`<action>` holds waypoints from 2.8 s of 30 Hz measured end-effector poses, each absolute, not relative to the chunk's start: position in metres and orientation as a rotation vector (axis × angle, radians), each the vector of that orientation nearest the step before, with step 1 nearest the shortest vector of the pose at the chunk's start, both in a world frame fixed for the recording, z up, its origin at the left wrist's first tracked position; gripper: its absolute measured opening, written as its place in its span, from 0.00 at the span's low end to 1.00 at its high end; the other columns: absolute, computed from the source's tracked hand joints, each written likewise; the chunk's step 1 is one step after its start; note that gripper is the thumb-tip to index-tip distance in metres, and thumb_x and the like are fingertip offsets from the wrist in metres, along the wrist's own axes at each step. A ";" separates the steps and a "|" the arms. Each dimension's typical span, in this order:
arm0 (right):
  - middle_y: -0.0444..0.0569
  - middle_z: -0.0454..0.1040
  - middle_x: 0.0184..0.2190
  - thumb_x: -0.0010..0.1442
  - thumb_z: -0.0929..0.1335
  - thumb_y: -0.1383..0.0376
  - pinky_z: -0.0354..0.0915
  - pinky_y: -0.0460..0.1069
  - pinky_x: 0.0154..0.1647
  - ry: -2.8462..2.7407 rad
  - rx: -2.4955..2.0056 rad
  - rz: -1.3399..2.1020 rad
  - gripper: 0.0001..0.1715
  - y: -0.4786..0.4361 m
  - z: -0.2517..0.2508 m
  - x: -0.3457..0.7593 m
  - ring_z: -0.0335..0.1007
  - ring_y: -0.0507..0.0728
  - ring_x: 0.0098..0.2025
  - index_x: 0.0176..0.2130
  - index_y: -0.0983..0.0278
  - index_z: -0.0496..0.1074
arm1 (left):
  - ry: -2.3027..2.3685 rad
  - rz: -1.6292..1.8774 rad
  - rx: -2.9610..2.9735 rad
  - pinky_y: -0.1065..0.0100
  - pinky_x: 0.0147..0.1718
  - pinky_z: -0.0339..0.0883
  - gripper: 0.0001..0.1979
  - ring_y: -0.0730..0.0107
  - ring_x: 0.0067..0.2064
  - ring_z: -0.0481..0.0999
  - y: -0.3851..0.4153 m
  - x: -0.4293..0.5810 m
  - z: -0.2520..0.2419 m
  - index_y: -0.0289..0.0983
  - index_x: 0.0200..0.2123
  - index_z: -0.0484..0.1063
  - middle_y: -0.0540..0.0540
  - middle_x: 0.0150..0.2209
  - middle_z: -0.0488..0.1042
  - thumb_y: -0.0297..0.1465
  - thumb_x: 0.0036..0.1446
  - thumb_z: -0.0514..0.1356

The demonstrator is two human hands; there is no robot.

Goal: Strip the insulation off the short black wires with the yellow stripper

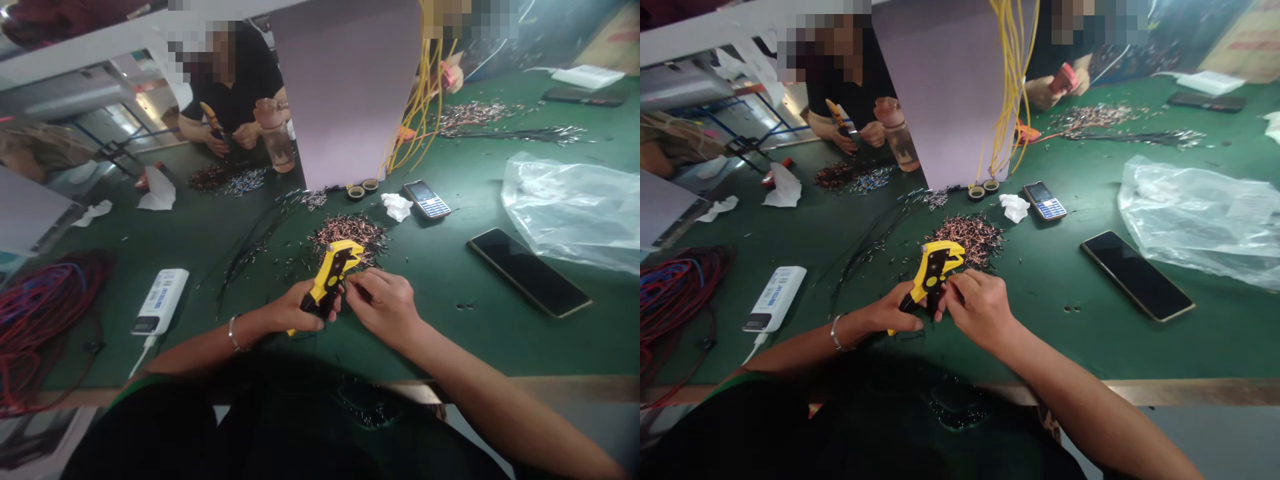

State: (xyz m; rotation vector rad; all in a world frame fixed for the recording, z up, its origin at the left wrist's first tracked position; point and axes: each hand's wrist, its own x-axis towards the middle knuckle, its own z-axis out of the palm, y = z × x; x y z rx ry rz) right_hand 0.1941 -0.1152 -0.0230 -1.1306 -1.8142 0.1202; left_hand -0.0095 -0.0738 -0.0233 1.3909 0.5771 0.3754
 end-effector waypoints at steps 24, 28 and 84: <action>0.42 0.70 0.16 0.56 0.65 0.72 0.60 0.45 0.22 -1.695 -1.315 0.186 0.14 -0.116 -0.025 0.193 0.63 0.49 0.19 0.21 0.63 0.70 | 0.662 0.439 1.510 0.65 0.38 0.71 0.18 0.67 0.38 0.75 -0.078 -0.007 -0.025 0.34 0.41 0.69 0.45 0.37 0.74 0.23 0.44 0.63; 0.41 0.70 0.16 0.53 0.65 0.72 0.60 0.45 0.23 -1.618 -1.404 0.226 0.12 -0.115 -0.026 0.194 0.63 0.49 0.18 0.20 0.62 0.70 | 0.680 0.482 1.521 0.65 0.39 0.72 0.18 0.68 0.37 0.76 -0.079 -0.008 -0.029 0.34 0.43 0.69 0.45 0.38 0.75 0.23 0.45 0.62; 0.42 0.70 0.17 0.54 0.67 0.62 0.59 0.46 0.22 -1.428 -1.394 0.994 0.11 -0.110 -0.032 0.190 0.63 0.49 0.19 0.24 0.63 0.75 | 0.786 0.489 1.294 0.68 0.29 0.68 0.18 0.72 0.28 0.73 -0.082 -0.007 -0.032 0.32 0.40 0.69 0.48 0.30 0.73 0.28 0.45 0.67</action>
